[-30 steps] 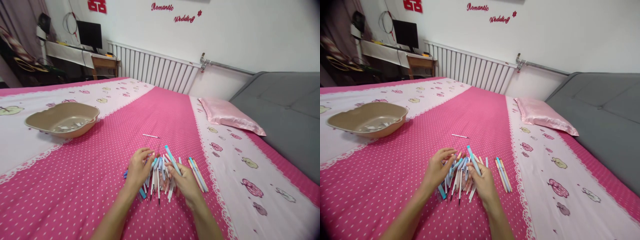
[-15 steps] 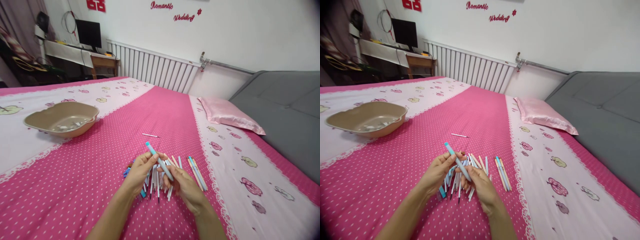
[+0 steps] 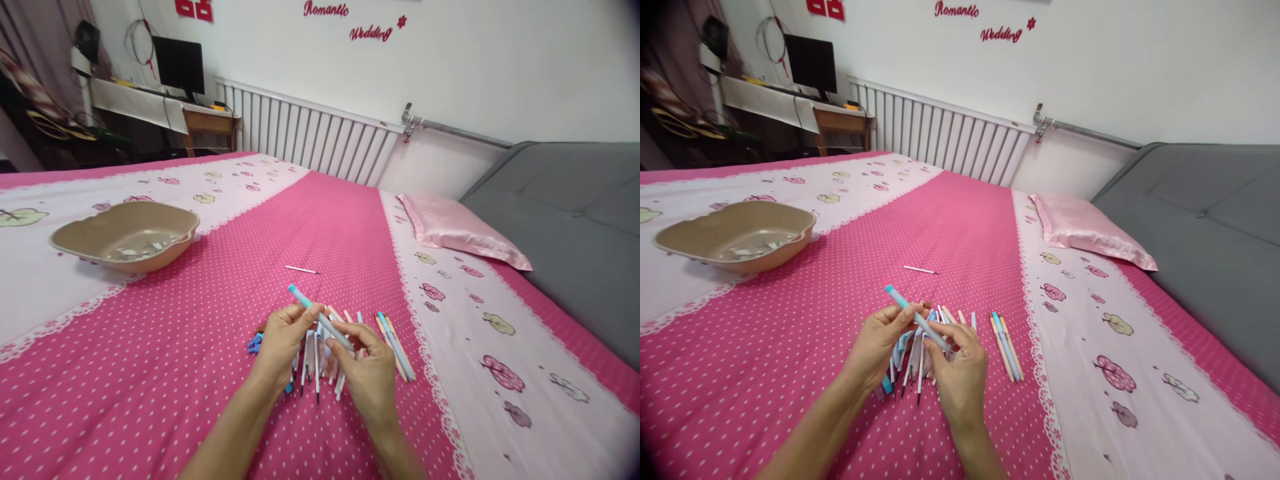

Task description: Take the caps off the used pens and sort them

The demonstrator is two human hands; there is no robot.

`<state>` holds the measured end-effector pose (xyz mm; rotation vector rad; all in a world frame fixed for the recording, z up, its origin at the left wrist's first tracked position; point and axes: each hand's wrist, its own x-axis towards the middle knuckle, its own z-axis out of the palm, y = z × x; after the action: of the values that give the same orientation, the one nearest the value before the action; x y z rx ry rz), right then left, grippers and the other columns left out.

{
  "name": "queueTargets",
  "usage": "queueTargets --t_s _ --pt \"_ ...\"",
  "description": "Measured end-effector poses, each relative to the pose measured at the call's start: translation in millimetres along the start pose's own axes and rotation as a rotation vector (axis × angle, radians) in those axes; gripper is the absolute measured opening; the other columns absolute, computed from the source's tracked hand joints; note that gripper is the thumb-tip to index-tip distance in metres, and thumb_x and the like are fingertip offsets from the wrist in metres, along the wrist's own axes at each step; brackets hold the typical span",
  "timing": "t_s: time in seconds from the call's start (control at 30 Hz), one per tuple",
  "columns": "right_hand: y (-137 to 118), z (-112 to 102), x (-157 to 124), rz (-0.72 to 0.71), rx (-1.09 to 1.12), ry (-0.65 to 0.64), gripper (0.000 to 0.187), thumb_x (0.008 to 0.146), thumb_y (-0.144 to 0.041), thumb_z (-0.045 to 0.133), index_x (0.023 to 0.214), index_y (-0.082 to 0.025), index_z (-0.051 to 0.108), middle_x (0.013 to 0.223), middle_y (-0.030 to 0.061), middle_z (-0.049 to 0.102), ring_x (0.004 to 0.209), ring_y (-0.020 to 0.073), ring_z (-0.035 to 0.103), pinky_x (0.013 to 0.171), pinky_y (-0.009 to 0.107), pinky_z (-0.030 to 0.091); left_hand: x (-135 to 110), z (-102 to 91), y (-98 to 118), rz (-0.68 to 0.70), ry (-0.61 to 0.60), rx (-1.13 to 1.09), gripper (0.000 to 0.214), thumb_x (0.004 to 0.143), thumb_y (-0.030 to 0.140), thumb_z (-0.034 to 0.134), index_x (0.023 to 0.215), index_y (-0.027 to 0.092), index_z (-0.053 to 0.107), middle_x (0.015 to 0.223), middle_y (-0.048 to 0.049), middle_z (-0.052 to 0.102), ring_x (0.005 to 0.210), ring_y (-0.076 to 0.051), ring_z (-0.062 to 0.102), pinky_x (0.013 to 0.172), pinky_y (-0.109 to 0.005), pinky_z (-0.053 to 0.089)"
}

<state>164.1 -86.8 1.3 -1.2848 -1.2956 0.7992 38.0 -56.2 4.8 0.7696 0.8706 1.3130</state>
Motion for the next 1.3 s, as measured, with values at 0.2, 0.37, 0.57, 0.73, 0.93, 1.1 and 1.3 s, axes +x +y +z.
queueTargets --t_s 0.2,0.37,0.57,0.73,0.93,1.1,1.3 --pt "1 0 2 0.278 0.338 -0.184 0.041 0.076 -0.050 0.060 0.099 -0.015 0.063 0.072 0.0034 0.063 0.056 0.0118 0.055 0.052 0.023 0.044 2 -2.6 4 0.047 0.049 -0.056 0.028 0.064 0.038 0.073 0.078 0.014 0.072 0.074 -0.0059 0.070 0.066 -0.013 0.061 0.065 -0.022 0.046" --pt "7 0 5 0.308 0.314 -0.212 0.040 0.079 -0.051 0.055 0.078 -0.012 0.064 0.053 -0.0011 0.053 0.043 0.0076 0.045 0.043 0.019 0.038 3 -3.4 5 0.055 0.071 -0.036 0.028 0.064 0.038 0.073 0.080 0.015 0.073 0.076 -0.0063 0.071 0.069 -0.013 0.061 0.066 -0.021 0.045" --pt "3 -4 4 0.153 0.183 -0.084 0.032 0.066 -0.034 0.074 0.092 -0.019 0.062 0.074 -0.0002 0.059 0.053 0.0111 0.053 0.047 0.023 0.045 4 -3.3 6 0.074 0.084 -0.059 0.030 0.064 0.040 0.073 0.081 0.015 0.073 0.079 -0.0069 0.071 0.066 -0.012 0.059 0.062 -0.021 0.044" --pt "2 -4 5 0.322 0.338 -0.169 0.042 0.071 -0.049 0.065 0.096 -0.014 0.064 0.078 0.0056 0.064 0.060 0.0132 0.056 0.051 0.023 0.046 5 -6.0 7 0.096 0.088 -0.046 0.030 0.064 0.040 0.073 0.080 0.015 0.073 0.078 -0.0064 0.070 0.065 -0.011 0.058 0.064 -0.021 0.045" --pt "8 -2 5 0.226 0.204 -0.165 0.035 0.075 -0.047 0.061 0.086 -0.015 0.064 0.064 0.0013 0.060 0.049 0.0120 0.052 0.045 0.023 0.042 4 -5.9 9 0.092 0.093 -0.082 0.027 0.066 0.038 0.073 0.079 0.015 0.072 0.078 -0.0055 0.070 0.062 -0.009 0.058 0.061 -0.018 0.045" --pt "9 -11 8 0.061 -0.044 0.039 0.025 0.072 -0.038 0.066 0.085 -0.017 0.065 0.074 0.0044 0.064 0.061 0.0158 0.056 0.052 0.025 0.044 8 -11.0 13 0.086 0.193 -0.167 0.027 0.061 0.037 0.076 0.075 0.014 0.070 0.079 -0.0057 0.071 0.065 -0.011 0.062 0.061 -0.019 0.048" --pt "13 -25 17 0.065 -0.069 0.080 0.031 0.072 -0.040 0.066 0.091 -0.015 0.065 0.079 0.0056 0.066 0.067 0.0168 0.057 0.062 0.029 0.046 10 -19.5 19 0.127 0.393 -0.112 0.034 0.058 0.041 0.077 0.079 0.015 0.068 0.080 -0.0050 0.070 0.071 -0.011 0.063 0.058 -0.016 0.045"
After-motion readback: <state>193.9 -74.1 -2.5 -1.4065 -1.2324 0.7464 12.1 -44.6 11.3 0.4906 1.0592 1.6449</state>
